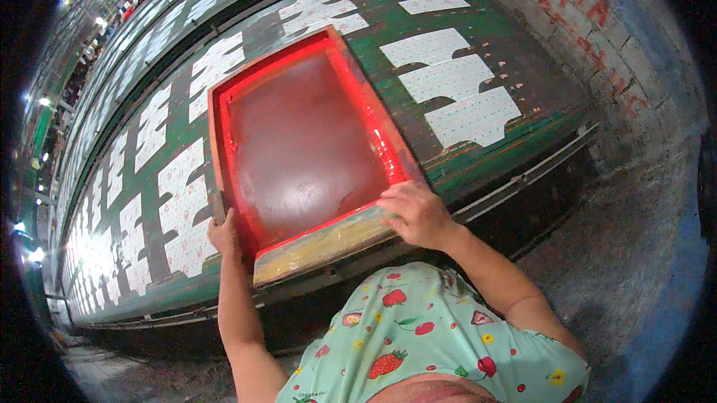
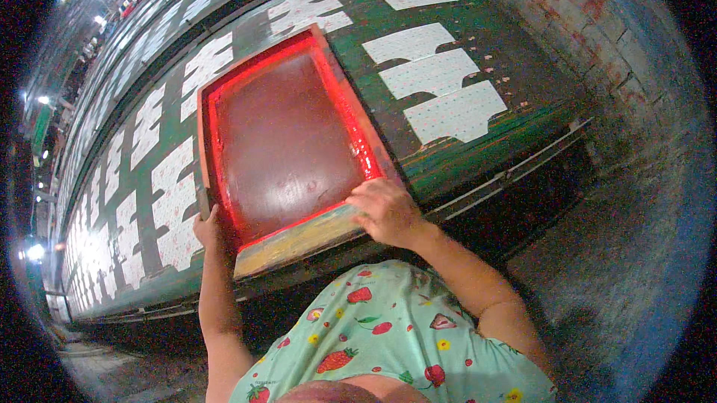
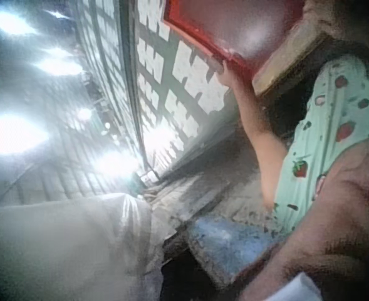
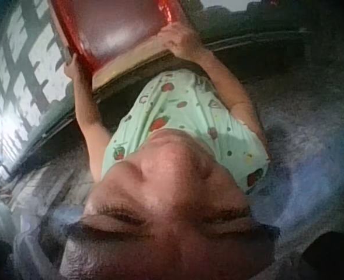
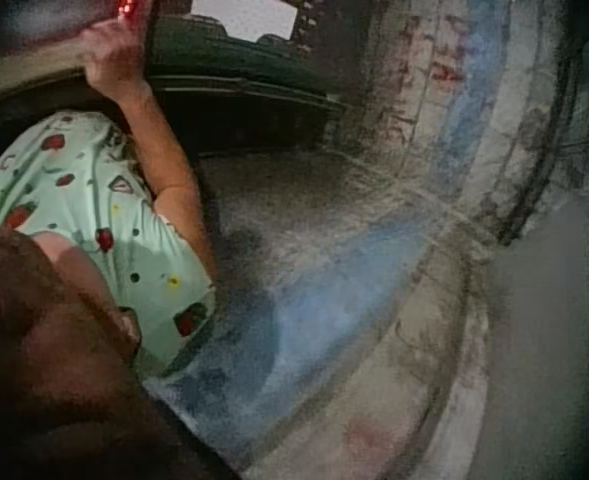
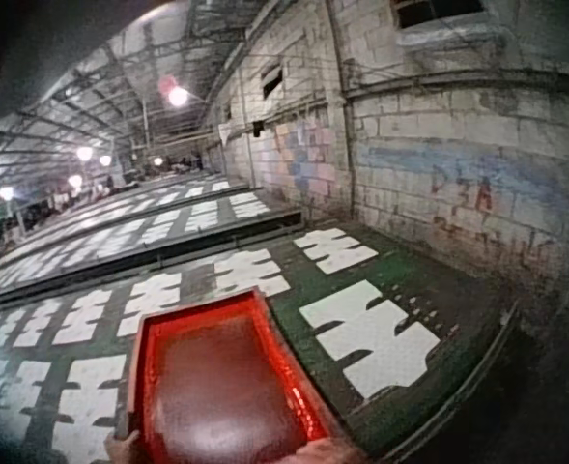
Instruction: The person holds a red screen-printing frame and repeatedly uses a squeegee to pull red ink across the mesh onto a long green surface with white stenciled shapes. The person moves along the surface, repositioning the frame and repeating the squeegee strokes to apply ink over multiple sections.
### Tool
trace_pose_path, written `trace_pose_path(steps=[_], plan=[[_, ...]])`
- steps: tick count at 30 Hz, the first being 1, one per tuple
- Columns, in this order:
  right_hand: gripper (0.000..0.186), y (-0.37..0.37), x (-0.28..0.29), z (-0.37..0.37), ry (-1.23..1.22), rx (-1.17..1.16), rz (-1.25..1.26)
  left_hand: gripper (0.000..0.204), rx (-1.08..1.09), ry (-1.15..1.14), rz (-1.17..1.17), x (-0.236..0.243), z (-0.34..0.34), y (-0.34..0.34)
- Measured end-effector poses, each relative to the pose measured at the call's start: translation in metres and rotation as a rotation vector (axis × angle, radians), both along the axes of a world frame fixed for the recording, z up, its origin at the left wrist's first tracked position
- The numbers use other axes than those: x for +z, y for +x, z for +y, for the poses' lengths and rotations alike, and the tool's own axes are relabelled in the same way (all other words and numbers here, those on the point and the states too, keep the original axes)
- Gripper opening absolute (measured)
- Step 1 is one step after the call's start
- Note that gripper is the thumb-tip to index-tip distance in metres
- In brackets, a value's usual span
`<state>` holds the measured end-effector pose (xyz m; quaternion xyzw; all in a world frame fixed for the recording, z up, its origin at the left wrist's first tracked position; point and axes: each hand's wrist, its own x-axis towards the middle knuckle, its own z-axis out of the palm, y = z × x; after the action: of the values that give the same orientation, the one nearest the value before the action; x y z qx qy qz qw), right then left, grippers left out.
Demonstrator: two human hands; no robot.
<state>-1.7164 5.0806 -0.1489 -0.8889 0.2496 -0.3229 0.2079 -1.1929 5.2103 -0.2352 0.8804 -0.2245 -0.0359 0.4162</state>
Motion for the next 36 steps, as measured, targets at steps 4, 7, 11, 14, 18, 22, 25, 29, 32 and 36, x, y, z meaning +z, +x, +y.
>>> trace_pose_path(steps=[4,7,11,14,18,22,25,29,32,36], plan=[[0.05,-0.028,-0.016,-0.04,0.094,-0.249,0.054,0.047,-0.026,-0.12,0.084,-0.02,0.003,0.015],[0.057,-0.025,-0.033,-0.06,0.146,-0.372,0.143,0.048,-0.021,-0.162,0.151,-0.03,0.002,0.024],[0.065,-0.011,-0.044,-0.076,0.267,-0.364,0.135,0.046,0.001,-0.113,0.172,-0.02,0.003,0.02],[0.071,0.0,-0.044,-0.082,0.308,-0.406,0.186,0.043,-0.015,-0.139,0.208,-0.008,0.002,0.008],[0.074,0.014,-0.042,-0.092,0.233,-0.429,0.229,0.038,-0.014,-0.155,0.208,0.0,0.001,-0.001],[0.067,0.022,-0.034,-0.095,0.231,-0.448,0.238,0.03,-0.018,-0.203,0.293,0.0,0.001,0.0],[0.061,0.024,-0.019,-0.095,0.252,-0.457,0.188,0.028,0.005,-0.134,0.307,0.002,0.002,0.003],[0.061,0.017,0.004,-0.099,0.217,-0.385,0.122,0.03,-0.002,-0.184,0.455,0.017,-0.002,0.004],[0.061,0.004,0.012,-0.112,0.212,-0.396,0.155,0.033,0.035,-0.269,0.456,0.036,-0.014,-0.007],[0.06,-0.033,0.014,-0.145,0.233,-0.449,0.119,0.037,0.011,-0.176,0.34,0.064,-0.045,-0.05]])
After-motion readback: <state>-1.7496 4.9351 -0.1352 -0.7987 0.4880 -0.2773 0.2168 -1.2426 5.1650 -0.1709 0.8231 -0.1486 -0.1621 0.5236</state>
